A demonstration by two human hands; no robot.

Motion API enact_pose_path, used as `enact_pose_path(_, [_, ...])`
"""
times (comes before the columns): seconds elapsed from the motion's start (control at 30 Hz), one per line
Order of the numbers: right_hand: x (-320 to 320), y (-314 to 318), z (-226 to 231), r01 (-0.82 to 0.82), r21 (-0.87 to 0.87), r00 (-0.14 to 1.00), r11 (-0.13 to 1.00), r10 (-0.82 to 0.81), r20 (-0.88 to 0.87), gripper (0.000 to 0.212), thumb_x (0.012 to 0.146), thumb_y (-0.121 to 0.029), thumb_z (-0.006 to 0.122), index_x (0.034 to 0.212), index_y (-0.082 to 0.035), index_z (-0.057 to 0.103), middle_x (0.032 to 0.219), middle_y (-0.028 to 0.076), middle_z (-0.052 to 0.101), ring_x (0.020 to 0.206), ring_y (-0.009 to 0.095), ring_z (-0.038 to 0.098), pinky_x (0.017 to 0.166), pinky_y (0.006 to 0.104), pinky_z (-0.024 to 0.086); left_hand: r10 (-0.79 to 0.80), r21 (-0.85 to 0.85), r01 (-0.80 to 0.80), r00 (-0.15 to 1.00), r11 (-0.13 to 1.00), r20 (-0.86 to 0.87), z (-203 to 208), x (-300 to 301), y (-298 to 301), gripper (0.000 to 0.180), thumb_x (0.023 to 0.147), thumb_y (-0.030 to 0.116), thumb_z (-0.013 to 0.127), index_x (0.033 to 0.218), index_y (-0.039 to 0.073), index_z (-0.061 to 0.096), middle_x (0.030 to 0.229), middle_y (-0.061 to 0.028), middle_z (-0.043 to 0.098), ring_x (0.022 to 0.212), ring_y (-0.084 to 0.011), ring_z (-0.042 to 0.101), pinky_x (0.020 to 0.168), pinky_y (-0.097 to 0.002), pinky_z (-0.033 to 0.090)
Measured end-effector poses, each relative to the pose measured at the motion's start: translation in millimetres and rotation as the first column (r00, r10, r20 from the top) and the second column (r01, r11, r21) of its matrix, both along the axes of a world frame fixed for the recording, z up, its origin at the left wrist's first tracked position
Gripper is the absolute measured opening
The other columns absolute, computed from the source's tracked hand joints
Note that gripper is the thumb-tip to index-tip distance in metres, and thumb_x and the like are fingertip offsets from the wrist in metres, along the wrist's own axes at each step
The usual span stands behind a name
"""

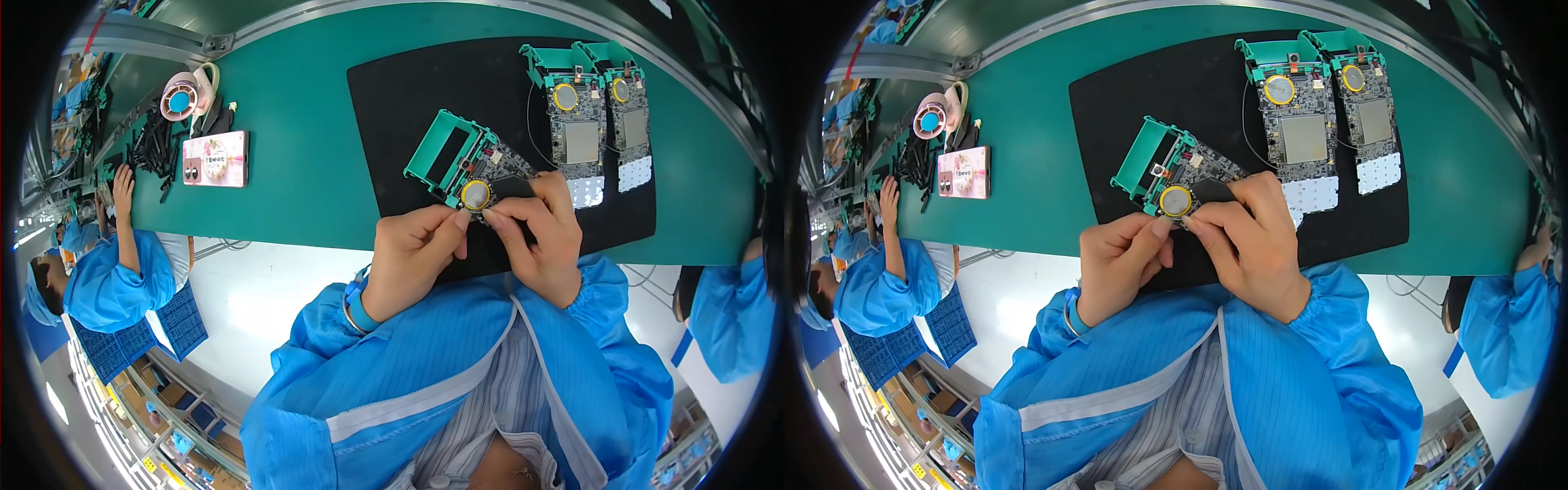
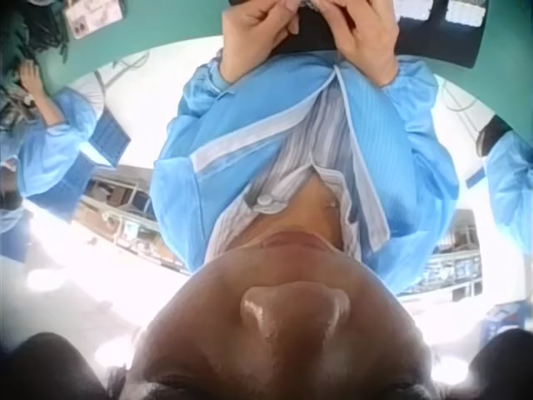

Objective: The person assembles electronic components into plastic casings by hand, inserting a printed circuit board, a coin cell battery, and an adhesive strip into each casing, then pressing the components into place with a pressing block.

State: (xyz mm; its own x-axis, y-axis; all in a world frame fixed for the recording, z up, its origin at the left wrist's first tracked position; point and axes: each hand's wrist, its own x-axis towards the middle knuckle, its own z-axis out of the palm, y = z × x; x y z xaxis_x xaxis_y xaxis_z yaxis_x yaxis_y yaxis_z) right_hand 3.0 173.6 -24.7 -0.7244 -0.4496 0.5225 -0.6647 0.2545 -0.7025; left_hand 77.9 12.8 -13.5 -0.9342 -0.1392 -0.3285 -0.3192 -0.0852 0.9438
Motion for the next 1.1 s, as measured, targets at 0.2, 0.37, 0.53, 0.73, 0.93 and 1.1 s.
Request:
enact_pose_path(0.2, [1,-2,0,0.013,0.015,1.0,1.0,-0.013,-0.011,0.016,0.068,0.0,0.075,0.081,-0.003,0.065,0.079,0.009,0.052,0.071,0.024,0.049,0.058,0.0321,0.039,-0.013,-0.013,0.012,0.998,1.0,-0.057,-3,0,-1,0.022,0.095,0.014,0.056,0.086,-0.003,0.067,0.062,-0.0037,0.059,0.045,-0.0027,0.04,0.041,-0.019,0.026])
enact_pose_path(0.37, [1,-3,1,0.022,0.011,0.999,1.0,-0.023,0.034,0.016,0.067,0.0,0.075,0.08,-0.003,0.066,0.078,0.008,0.052,0.07,0.023,0.049,0.057,0.0316,0.039,-0.013,0.034,0.013,1.0,0.999,0.001,4,-6,-5,0.022,0.093,0.014,0.059,0.082,-0.004,0.067,0.06,-0.0037,0.058,0.044,-0.003,0.04,0.04,-0.0193,0.026])
enact_pose_path(0.53, [3,1,2,-0.004,0.069,0.997,0.998,-0.001,0.072,0.014,0.072,-0.002,0.075,0.082,-0.003,0.066,0.085,0.01,0.053,0.077,0.024,0.052,0.067,0.0328,0.043,-0.005,0.102,-0.009,0.99,0.995,0.139,10,-11,-8,0.026,0.087,0.014,0.062,0.067,-0.001,0.066,0.05,0.0015,0.051,0.045,-0.0017,0.041,0.042,-0.0188,0.025])
enact_pose_path(0.73, [8,-1,4,0.076,0.1,0.996,0.992,-0.081,0.04,0.014,0.072,-0.002,0.075,0.082,-0.004,0.066,0.084,0.01,0.054,0.077,0.024,0.052,0.071,0.0341,0.043,0.062,0.036,-0.066,0.994,0.997,0.09,7,-11,-2,0.025,0.085,0.013,0.063,0.064,-0.001,0.066,0.051,0.0007,0.053,0.045,-0.0023,0.043,0.041,-0.019,0.027])
enact_pose_path(0.93, [22,-1,1,0.193,0.046,0.981,0.98,-0.193,-0.005,0.018,0.078,-0.006,0.068,0.096,-0.006,0.065,0.075,0.006,0.06,0.066,0.024,0.051,0.065,0.0389,0.041,0.035,0.019,-0.036,0.997,0.999,0.07,3,-11,-2,0.016,0.087,0.006,0.06,0.082,-0.006,0.07,0.06,-0.0049,0.059,0.045,-0.0024,0.041,0.04,-0.0178,0.027])
enact_pose_path(1.1, [31,-8,-8,0.154,-0.053,0.988,0.987,-0.154,0.004,0.025,0.076,0.002,0.068,0.101,-0.001,0.063,0.076,0.01,0.063,0.059,0.024,0.053,0.055,0.0333,0.041,0.03,-0.013,-0.03,0.999,0.999,0.019,1,-10,-1,0.016,0.087,0.006,0.06,0.083,-0.006,0.07,0.06,-0.0047,0.06,0.045,-0.0024,0.042,0.041,-0.0173,0.027])
